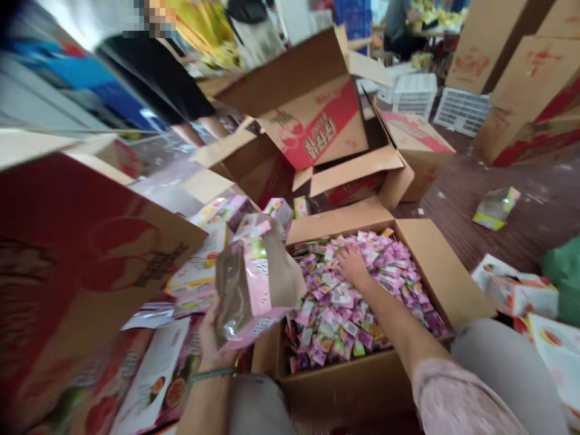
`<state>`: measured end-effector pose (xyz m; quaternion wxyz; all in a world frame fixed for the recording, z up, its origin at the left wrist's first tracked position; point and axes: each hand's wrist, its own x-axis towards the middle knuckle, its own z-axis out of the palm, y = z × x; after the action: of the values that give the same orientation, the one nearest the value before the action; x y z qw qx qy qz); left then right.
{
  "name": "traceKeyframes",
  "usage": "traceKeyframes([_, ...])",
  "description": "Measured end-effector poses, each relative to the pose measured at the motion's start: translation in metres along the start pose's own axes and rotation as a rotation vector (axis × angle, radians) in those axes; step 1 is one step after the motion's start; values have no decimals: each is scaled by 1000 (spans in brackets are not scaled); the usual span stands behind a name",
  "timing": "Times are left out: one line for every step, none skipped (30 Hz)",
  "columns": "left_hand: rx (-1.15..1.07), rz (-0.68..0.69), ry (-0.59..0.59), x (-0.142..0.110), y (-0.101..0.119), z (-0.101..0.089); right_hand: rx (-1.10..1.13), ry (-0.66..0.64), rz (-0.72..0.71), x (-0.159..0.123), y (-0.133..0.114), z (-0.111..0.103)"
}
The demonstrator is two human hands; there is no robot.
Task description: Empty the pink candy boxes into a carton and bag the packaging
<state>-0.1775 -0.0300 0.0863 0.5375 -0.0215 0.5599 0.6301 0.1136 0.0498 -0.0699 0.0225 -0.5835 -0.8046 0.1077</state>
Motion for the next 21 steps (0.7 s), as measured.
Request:
traceKeyframes([11, -11, 9, 1, 0, 1, -11, 42, 21, -1, 11, 6])
traceKeyframes([17, -16, 19, 2, -1, 2, -17, 70, 32, -1, 18, 11])
traceKeyframes([12, -11, 24, 3, -2, 3, -22, 81, 35, -1, 24, 14])
traceKeyframes([0, -10, 12, 3, -2, 4, -24, 81, 34, -1, 26, 16])
traceKeyframes([-12, -16, -4, 3, -3, 4, -24, 70, 29, -2, 27, 16])
traceKeyframes([-19, -21, -18, 3, -3, 4, -23, 53, 26, -4, 27, 15])
traceKeyframes([-22, -16, -33, 2, -4, 4, -21, 33, 29, -8, 26, 13])
traceKeyframes([-19, -5, -51, 2, -4, 3, -18, 12, 37, -14, 25, 11])
traceKeyframes([-14, 4, -69, 1, -5, 2, -17, -8, 51, -22, 23, 8])
traceKeyframes([-9, 12, -88, 0, -5, 1, -19, -24, 66, -31, 23, 6])
traceKeyframes([-9, 20, -106, 0, -5, 0, -24, -37, 76, -42, 23, 3])
traceKeyframes([-13, 25, -120, -1, -6, -1, -31, -46, 84, -54, 23, 1])
traceKeyframes([-20, 32, -132, -1, -7, -2, -42, -49, 89, -66, 23, -1])
traceKeyframes([-30, 41, -142, -1, -7, -2, -55, -45, 93, -78, 23, -3])
traceKeyframes([-39, 51, -153, -1, -8, -3, -69, -36, 99, -89, 23, -6])
traceKeyframes([-44, 54, -164, -1, -9, -3, -84, -23, 108, -100, 22, -9])
traceKeyframes([-47, 52, -173, -2, -10, -3, -100, -10, 122, -111, 22, -13])
traceKeyframes([-51, 48, -181, -2, -11, -4, -113, -1, 140, -121, 21, -18])
traceKeyframes([-56, 42, -189, -4, -11, -4, -124, 5, 158, -130, 20, -22])
traceKeyframes([-61, 34, -195, -5, -11, -5, -131, 9, 175, -140, 19, -26])
traceKeyframes([-67, 29, -200, -7, -11, -6, -136, 16, 188, -149, 18, -29])
